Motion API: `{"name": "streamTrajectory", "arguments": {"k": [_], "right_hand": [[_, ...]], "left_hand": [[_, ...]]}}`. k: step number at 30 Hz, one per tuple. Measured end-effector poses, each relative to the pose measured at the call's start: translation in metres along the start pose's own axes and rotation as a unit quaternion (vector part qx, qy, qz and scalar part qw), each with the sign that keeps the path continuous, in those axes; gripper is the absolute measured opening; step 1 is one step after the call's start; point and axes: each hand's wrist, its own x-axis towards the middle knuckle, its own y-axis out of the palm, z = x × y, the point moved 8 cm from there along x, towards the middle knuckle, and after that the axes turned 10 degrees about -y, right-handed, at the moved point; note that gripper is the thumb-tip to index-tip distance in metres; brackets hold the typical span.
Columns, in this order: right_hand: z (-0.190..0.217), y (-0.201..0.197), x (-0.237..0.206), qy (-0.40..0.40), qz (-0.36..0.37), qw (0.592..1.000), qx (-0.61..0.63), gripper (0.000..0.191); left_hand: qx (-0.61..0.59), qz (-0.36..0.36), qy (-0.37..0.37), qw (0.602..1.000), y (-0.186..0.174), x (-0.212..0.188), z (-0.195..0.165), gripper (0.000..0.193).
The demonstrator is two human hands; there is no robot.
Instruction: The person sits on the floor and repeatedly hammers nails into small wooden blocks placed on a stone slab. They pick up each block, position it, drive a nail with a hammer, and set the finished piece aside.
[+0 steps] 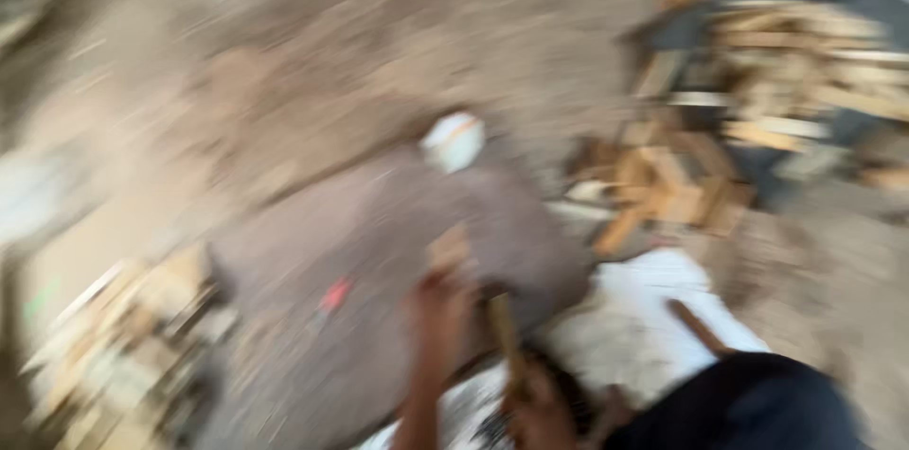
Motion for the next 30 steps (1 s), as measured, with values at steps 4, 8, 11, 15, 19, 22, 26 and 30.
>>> {"name": "streamTrajectory", "arguments": {"k": [4,8,11,15,19,22,26,30], "right_hand": [[-0.004,-0.005,0.001,0.061,-0.019,0.995,-0.071,0.071],[-0.007,-0.004,0.003,0.066,-0.022,0.995,-0.068,0.067],[-0.012,-0.001,0.009,0.064,0.024,0.996,-0.061,0.066],[-0.024,-0.003,0.024,0.06,0.05,0.996,-0.053,0.065],[-0.037,-0.011,0.035,0.062,0.073,0.994,-0.059,0.067],[-0.045,-0.015,0.04,0.046,0.07,0.995,-0.051,0.073],[-0.045,-0.016,0.05,0.002,0.078,0.991,-0.108,0.073],[-0.049,-0.025,0.055,0.038,0.022,0.986,-0.163,0.076]], "left_hand": [[-0.215,0.009,0.248,0.944,0.008,-0.004,-0.147,0.036],[-0.31,0.2,0.018,0.929,-0.006,-0.051,-0.131,0.042],[-0.268,0.095,0.079,0.955,-0.066,-0.078,-0.069,0.028],[-0.455,-0.047,-0.073,0.886,-0.141,-0.089,0.116,0.02],[-0.374,-0.361,-0.18,0.835,-0.255,-0.159,0.314,0.038],[-0.186,-0.407,-0.449,0.774,-0.293,-0.237,0.417,0.03],[0.07,-0.312,-0.536,0.781,-0.321,-0.273,0.451,0.039],[0.131,-0.291,-0.53,0.786,-0.335,-0.261,0.45,0.063]]}}
